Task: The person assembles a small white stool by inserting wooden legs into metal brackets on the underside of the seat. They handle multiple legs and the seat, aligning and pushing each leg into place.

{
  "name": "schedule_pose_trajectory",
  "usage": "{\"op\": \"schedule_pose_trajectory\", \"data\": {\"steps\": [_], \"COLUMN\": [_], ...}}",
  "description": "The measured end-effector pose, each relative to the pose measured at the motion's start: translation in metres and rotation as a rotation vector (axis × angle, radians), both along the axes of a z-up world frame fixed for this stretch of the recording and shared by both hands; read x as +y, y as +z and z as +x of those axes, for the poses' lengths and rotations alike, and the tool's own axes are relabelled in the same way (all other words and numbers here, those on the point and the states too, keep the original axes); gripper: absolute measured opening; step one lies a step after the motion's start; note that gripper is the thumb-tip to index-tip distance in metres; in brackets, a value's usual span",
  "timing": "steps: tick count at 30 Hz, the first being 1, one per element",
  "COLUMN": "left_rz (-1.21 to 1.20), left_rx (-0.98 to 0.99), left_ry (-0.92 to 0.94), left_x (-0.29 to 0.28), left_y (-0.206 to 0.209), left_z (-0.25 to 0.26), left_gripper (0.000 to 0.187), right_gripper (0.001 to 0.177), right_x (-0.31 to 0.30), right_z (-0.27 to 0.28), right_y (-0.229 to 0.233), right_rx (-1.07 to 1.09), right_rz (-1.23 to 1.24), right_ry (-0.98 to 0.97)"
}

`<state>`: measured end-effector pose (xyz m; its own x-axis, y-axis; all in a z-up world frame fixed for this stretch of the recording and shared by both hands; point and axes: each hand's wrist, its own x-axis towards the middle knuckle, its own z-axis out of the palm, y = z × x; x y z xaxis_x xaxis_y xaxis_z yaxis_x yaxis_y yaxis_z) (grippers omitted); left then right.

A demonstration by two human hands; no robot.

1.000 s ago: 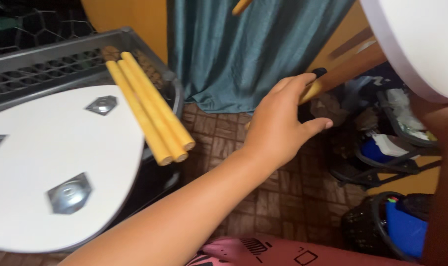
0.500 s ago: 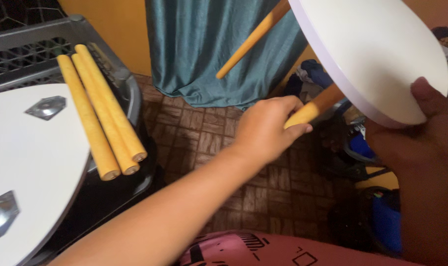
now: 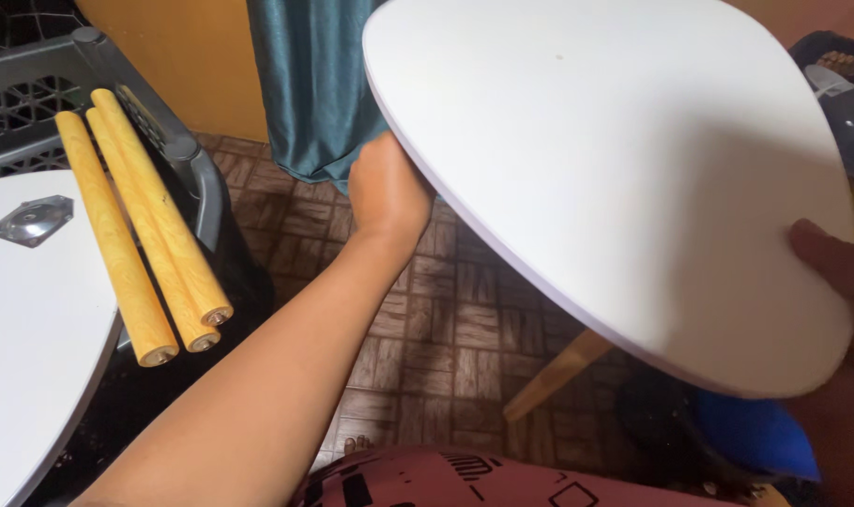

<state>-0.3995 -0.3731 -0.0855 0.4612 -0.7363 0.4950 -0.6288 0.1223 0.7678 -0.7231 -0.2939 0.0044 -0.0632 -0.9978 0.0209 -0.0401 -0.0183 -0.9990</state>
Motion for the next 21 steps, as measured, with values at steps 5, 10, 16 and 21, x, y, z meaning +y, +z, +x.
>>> {"op": "schedule_pose_trajectory", "data": {"steps": [5,10,16,21], "left_rz": [0.106,0.108,0.538,0.780], "left_rx": [-0.054,0.059,0.193,0.323], "left_ry": [-0.041,-0.085,-0.150,-0.253], "left_x": [0.002,0.000,0.051,0.115], "left_y": [-0.005,-0.019,-0.072,-0.131], "left_z": [0.003,0.006,0.015,0.031], "left_gripper": [0.009,0.030,0.031,0.022], "right_gripper": [0.052,0.052,0.058,0.057], "right_x": [0.009,0.024,-0.029,-0.079], "right_z": [0.003,0.009,0.024,0.046], "right_y": [-0.002,-0.019,-0.129,-0.300], "right_rx": [0.015,0.061,-0.566,-0.653], "right_rz": [0.048,0.188,0.554,0.661], "right_ry": [-0.012,-0.155,0.042,0.085]}}
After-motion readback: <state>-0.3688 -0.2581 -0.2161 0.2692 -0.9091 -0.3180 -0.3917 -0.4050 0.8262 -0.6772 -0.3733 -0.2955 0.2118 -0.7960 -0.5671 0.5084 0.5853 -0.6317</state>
